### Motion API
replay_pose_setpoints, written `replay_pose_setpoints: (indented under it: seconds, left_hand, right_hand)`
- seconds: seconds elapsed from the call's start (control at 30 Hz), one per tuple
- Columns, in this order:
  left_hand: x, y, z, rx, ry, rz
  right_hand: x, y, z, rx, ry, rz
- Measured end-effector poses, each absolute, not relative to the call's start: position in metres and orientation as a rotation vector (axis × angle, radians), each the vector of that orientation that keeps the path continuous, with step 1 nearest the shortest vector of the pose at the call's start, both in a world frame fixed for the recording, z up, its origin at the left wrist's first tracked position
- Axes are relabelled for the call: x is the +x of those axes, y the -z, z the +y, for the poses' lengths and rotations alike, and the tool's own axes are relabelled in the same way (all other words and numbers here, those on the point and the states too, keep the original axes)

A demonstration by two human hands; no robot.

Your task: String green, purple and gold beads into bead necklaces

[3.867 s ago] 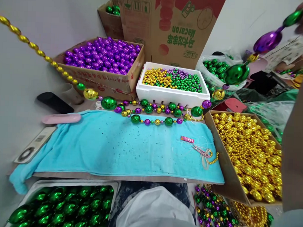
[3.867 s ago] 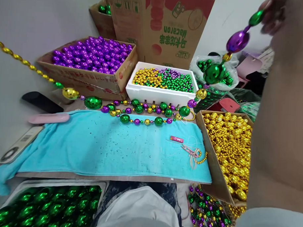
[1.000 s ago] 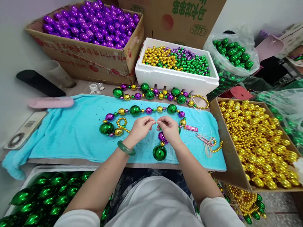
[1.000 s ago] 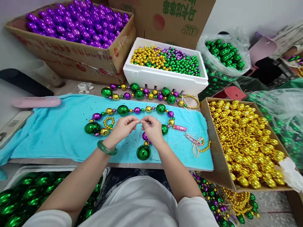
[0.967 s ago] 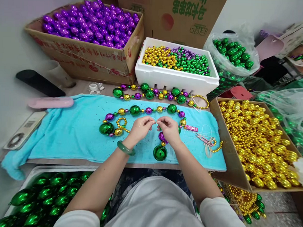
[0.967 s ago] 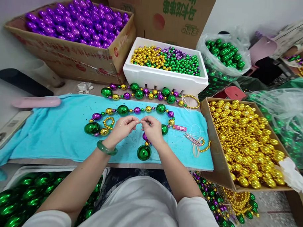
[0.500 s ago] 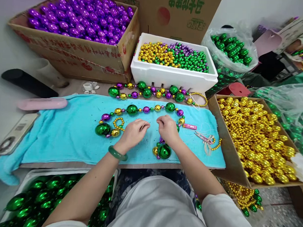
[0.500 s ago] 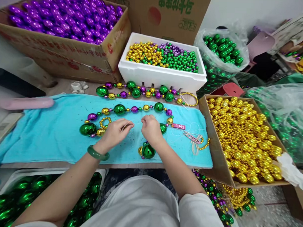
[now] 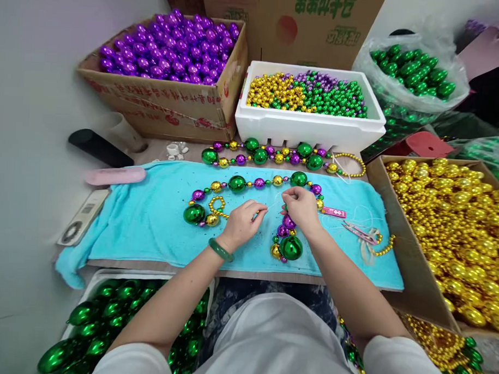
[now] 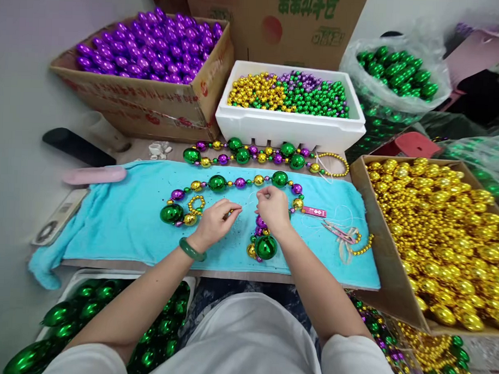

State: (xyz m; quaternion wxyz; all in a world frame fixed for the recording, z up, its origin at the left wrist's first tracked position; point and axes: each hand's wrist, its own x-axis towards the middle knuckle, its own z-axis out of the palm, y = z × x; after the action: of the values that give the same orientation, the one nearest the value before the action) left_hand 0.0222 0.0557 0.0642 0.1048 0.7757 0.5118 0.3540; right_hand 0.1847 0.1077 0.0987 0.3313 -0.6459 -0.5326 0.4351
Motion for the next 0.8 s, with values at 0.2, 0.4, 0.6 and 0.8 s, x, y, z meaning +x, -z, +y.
replay_pose_setpoints:
  seconds: [0.2,0.4,0.6,0.8]
  left_hand:
    - [0.037,-0.048,0.044,2.405,-1.002,1.582]
    - [0.045,-0.042,0.046,2.111,-1.164,1.580]
    - [0.036,-0.047,0.044,2.382,-1.095,1.594]
    - [0.009,-0.068,0.068,2.372,-0.900,1.421]
  right_hand:
    - [0.183,-0.089,0.102,-1.614,-1.073,-1.215]
    - [0.183,-0.098,0.101,-1.327,-1.533,-0.704]
    - [0.184,-0.083,0.093,-1.641,-1.036,-1.251]
    - [0.193,-0.101,0.089,-1.616,-1.501,-1.842]
